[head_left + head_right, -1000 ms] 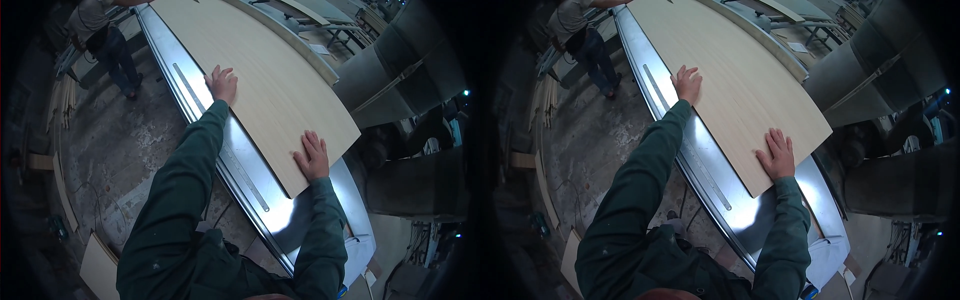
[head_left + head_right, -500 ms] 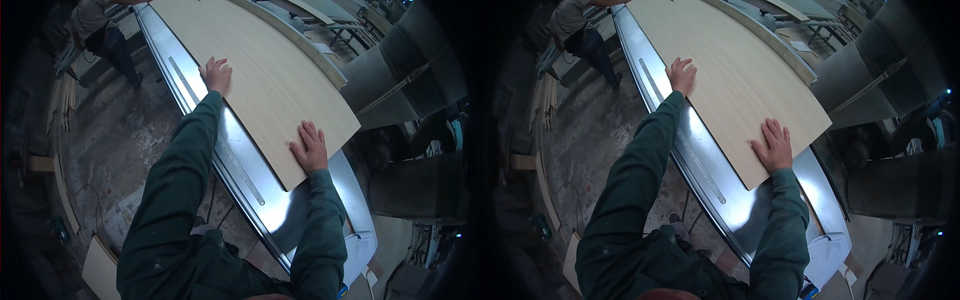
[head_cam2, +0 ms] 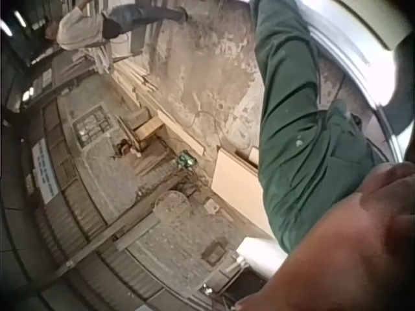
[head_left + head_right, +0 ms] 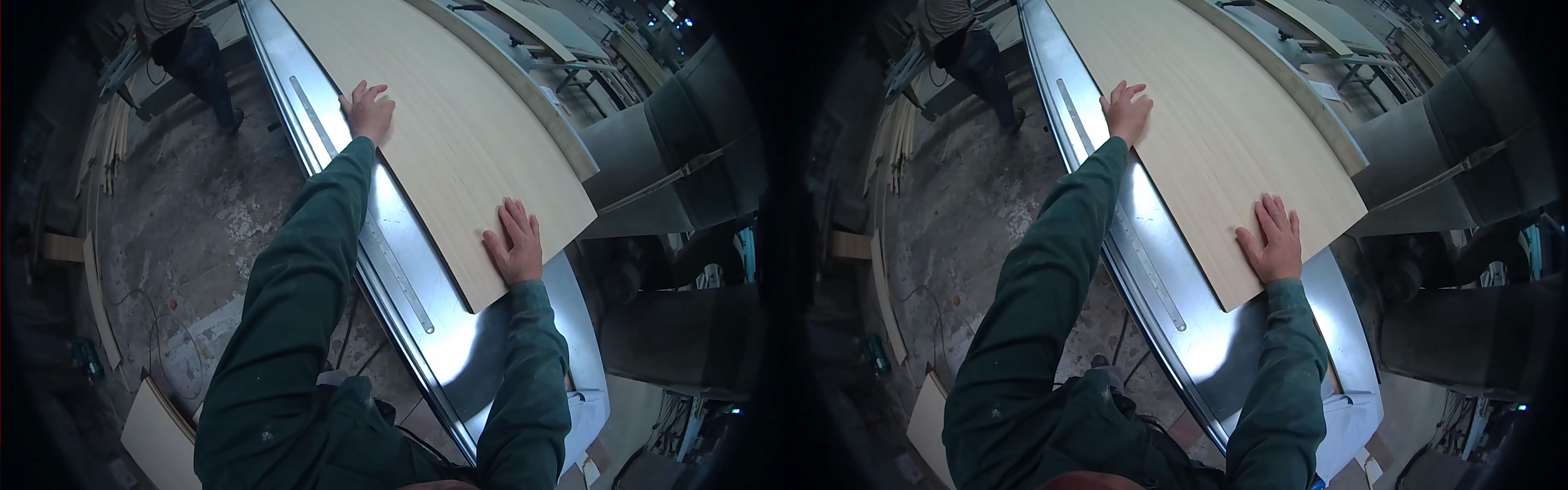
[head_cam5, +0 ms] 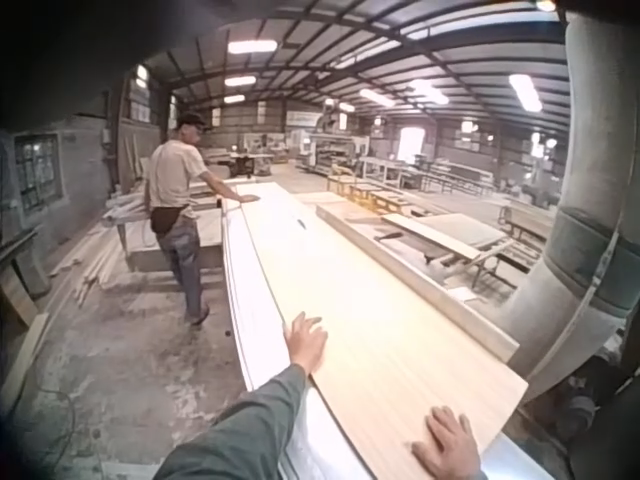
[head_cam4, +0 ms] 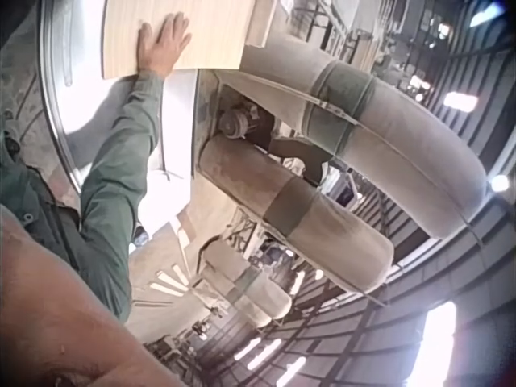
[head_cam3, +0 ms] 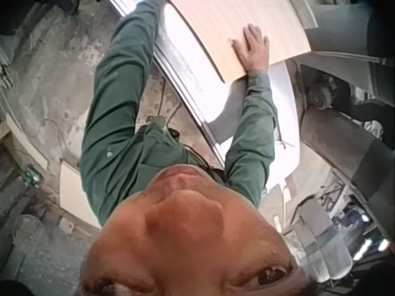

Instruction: Using a sliding table saw to measure, mark, and cut wooden panels according to blueprints.

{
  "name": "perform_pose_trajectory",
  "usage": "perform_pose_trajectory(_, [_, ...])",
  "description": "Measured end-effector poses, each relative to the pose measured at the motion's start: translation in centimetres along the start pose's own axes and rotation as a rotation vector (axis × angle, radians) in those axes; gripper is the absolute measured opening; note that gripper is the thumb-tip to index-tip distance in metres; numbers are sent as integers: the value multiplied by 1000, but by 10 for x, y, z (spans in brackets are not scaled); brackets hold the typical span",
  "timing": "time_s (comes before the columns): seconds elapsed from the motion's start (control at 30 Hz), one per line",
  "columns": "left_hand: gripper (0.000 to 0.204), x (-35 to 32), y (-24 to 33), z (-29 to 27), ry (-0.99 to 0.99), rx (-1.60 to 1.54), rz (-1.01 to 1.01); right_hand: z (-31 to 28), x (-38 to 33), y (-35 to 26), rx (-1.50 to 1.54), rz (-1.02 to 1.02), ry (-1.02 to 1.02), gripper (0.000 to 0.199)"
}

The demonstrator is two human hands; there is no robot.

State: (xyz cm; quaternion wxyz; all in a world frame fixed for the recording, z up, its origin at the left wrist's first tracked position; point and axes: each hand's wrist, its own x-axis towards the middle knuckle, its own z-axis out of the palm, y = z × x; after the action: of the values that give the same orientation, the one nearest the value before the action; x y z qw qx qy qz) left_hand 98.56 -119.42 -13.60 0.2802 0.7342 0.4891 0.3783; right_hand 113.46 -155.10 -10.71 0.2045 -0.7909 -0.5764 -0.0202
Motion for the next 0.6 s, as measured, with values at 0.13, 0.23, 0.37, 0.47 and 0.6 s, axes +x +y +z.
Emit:
perform_pose_trajectory(0.13, [39,28,-17,-3,6,2,-11,15,27,-11,3,-13,7,62])
perform_pose_trajectory(0.23, [38,54,-32,-5,31,-11,27,25,51,-20,13,-11,5,62])
perform_pose_trajectory(0.37, [38,84,-42,3,19,11,20,35,78,-22,8,32,-12,59])
perform_pose_trajectory(0.47, [39,116,-60,2,29,32,35,45,105,-29,6,22,-1,61])
perform_pose_trajectory(0.6, [42,156,-62,-2,-58,114,45,54,145,-31,24,24,-1,58])
